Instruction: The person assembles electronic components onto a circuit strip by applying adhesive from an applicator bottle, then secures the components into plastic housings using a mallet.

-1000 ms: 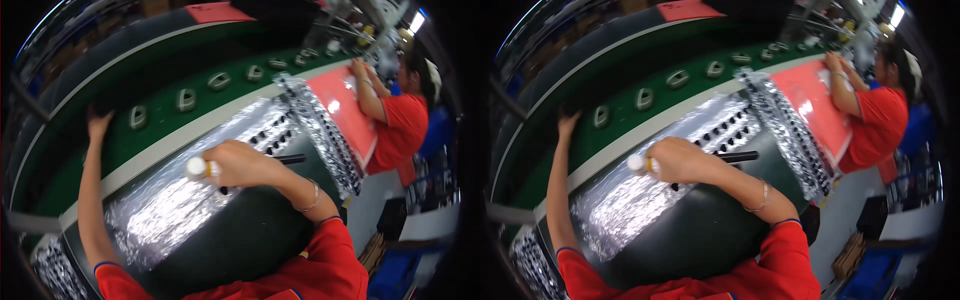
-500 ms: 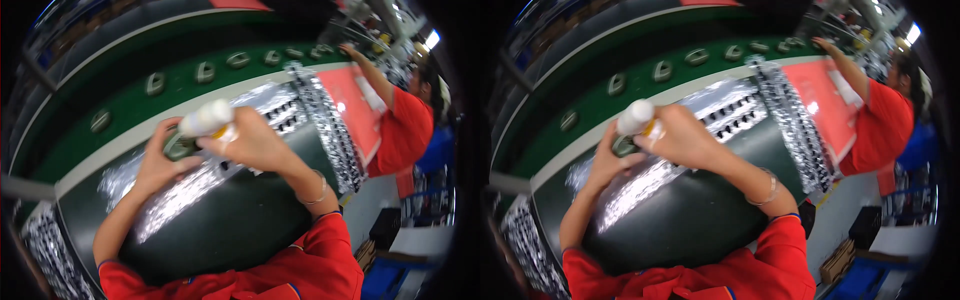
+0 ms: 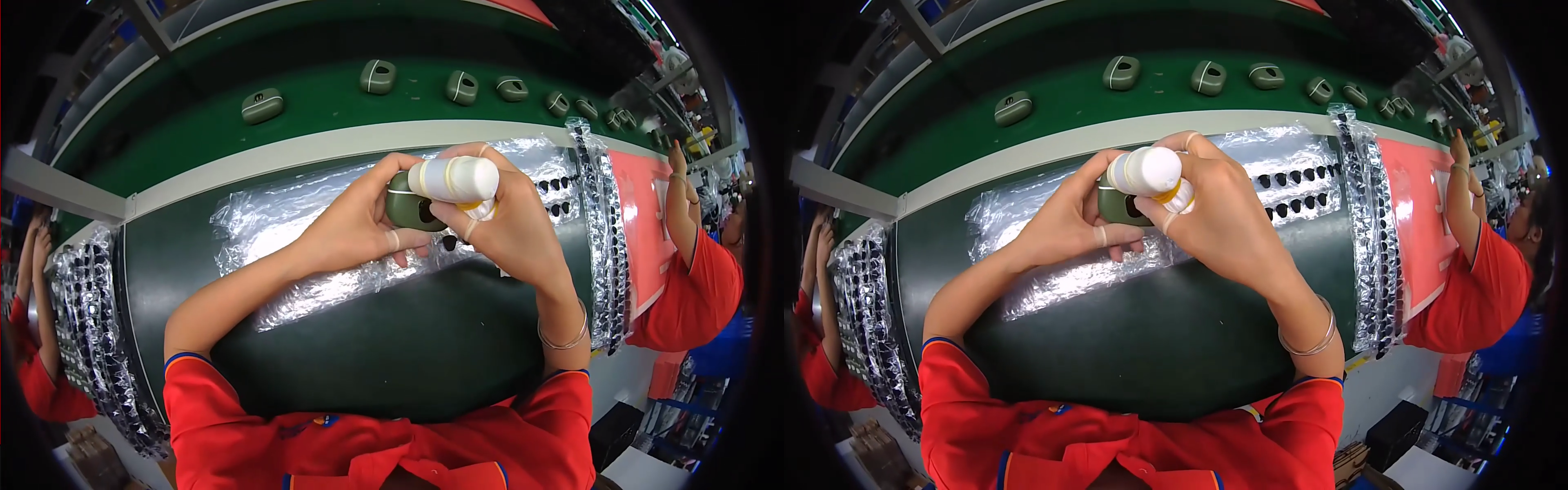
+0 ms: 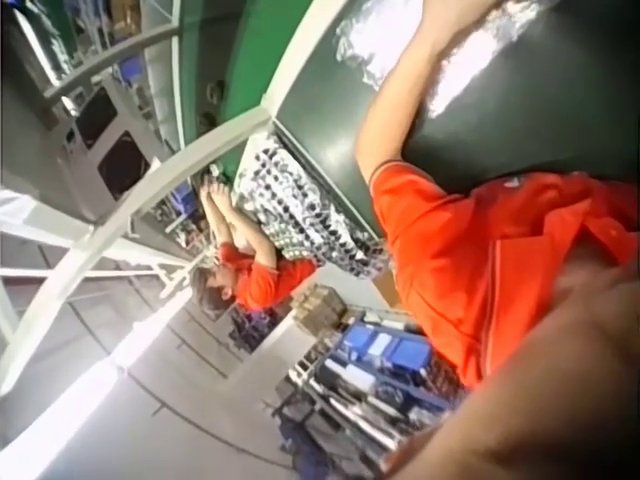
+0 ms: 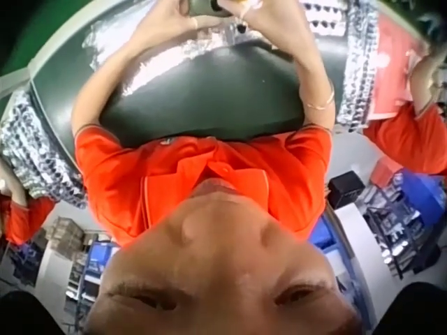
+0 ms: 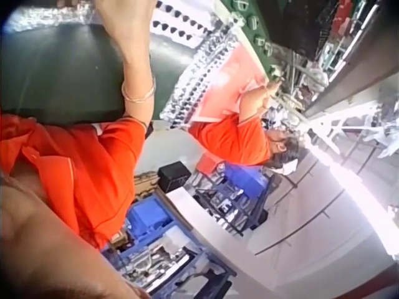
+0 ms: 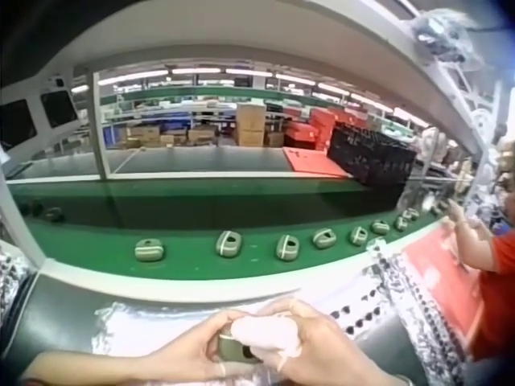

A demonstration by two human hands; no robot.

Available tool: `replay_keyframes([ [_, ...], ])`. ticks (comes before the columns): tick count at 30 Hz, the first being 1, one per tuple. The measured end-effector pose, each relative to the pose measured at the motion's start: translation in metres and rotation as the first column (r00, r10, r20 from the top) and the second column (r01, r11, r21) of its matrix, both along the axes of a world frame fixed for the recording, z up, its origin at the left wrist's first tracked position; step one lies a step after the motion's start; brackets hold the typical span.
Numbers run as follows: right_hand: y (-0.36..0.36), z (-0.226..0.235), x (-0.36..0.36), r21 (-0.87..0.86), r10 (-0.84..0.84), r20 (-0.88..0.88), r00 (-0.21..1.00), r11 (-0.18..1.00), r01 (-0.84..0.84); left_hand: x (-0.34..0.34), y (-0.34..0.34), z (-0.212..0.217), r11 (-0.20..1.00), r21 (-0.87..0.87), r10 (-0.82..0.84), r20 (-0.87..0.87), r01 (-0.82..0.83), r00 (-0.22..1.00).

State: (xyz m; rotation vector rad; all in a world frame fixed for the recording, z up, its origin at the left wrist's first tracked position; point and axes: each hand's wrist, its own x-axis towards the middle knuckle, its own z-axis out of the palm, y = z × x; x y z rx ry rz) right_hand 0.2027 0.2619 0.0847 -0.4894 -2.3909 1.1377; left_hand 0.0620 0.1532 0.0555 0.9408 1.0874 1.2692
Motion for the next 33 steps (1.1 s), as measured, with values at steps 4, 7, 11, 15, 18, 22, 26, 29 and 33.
replay_keyframes([
  [4,0.002,-0.002,-0.001,0.085,0.019,0.030,0.999,0.996,-0.022,-0.003,0.002,-0.001,1.000,0.011,-0.005,-0.094,0.006,0.996],
  [7,-0.002,-0.004,-0.003,0.072,0.011,0.030,0.999,0.997,-0.013,-0.005,0.002,-0.004,1.000,0.016,0.025,-0.087,-0.023,0.996],
  [11,-0.012,0.005,-0.005,-0.107,-0.083,-0.212,0.974,0.992,0.061,-0.012,0.002,-0.004,0.995,0.035,0.094,-0.076,-0.092,0.993],
  [15,-0.006,-0.001,-0.007,0.242,0.205,-0.321,0.925,0.962,-0.129,-0.018,0.003,-0.001,0.996,0.073,0.062,-0.062,-0.058,0.996],
  [18,-0.009,-0.005,-0.006,0.041,0.148,-0.009,0.989,0.988,-0.148,-0.018,0.002,-0.015,0.998,0.043,0.055,-0.032,-0.054,0.998],
  [22,-0.001,0.003,-0.004,-0.100,0.134,-0.147,0.980,0.984,-0.150,-0.029,0.011,-0.008,0.999,0.007,0.039,-0.037,-0.038,0.999],
  [26,0.000,0.009,0.000,0.040,0.050,-0.546,0.836,0.999,-0.034,-0.033,0.011,-0.007,0.997,0.004,0.077,-0.067,-0.077,0.995],
  [29,0.002,0.004,0.004,0.213,0.180,-0.429,0.885,0.972,-0.095,-0.026,0.008,-0.002,0.996,0.001,0.094,-0.067,-0.094,0.993],
  [33,0.006,-0.003,-0.011,-0.125,0.138,0.133,0.981,0.985,-0.121,-0.022,0.011,-0.010,0.997,0.042,0.068,-0.107,-0.064,0.992],
])
